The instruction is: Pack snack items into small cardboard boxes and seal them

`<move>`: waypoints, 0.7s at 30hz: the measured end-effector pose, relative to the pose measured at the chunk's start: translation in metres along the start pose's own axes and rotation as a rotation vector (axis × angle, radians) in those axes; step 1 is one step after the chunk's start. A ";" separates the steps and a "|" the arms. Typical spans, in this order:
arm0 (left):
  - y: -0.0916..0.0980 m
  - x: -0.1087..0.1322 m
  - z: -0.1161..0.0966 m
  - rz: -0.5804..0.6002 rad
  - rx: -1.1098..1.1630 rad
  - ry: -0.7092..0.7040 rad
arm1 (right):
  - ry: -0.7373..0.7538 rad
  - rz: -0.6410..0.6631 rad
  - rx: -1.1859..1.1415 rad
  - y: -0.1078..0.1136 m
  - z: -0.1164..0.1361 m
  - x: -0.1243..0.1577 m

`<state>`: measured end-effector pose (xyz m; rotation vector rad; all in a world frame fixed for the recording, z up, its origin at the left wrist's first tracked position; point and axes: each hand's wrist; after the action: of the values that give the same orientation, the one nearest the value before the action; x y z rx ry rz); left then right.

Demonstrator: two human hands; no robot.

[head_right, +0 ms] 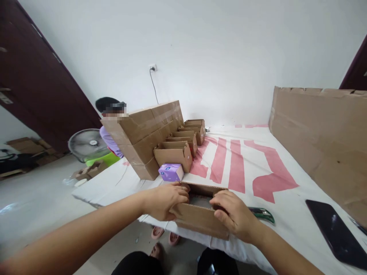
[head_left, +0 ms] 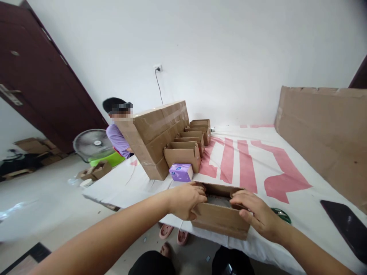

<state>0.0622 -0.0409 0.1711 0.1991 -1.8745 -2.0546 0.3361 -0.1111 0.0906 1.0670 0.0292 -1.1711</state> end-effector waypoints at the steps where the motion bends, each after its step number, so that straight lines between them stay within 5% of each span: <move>1: 0.002 -0.002 0.000 0.027 -0.021 -0.014 | 0.013 0.105 0.018 0.000 0.001 -0.005; 5: 0.003 0.000 -0.005 0.028 -0.179 -0.075 | 0.028 0.291 0.160 -0.001 0.001 -0.009; 9: -0.010 0.010 -0.011 -0.097 -0.353 -0.107 | 0.177 0.197 0.307 0.007 -0.001 0.002; 13: -0.032 0.020 -0.019 -0.111 -0.476 0.011 | 0.326 -0.003 0.405 0.024 -0.006 0.017; 21: -0.057 0.020 -0.051 0.009 -0.405 0.182 | 0.148 -0.020 0.407 0.025 -0.018 0.039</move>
<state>0.0510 -0.0917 0.1115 0.2613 -1.3191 -2.2706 0.3807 -0.1271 0.0774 1.5138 -0.0872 -1.1398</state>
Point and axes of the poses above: each hand's wrist, its own x-axis away from the middle knuckle, its own y-axis out of the back of the hand, z = x × y, and after that the axes turned 4 degrees about -z, right-handed
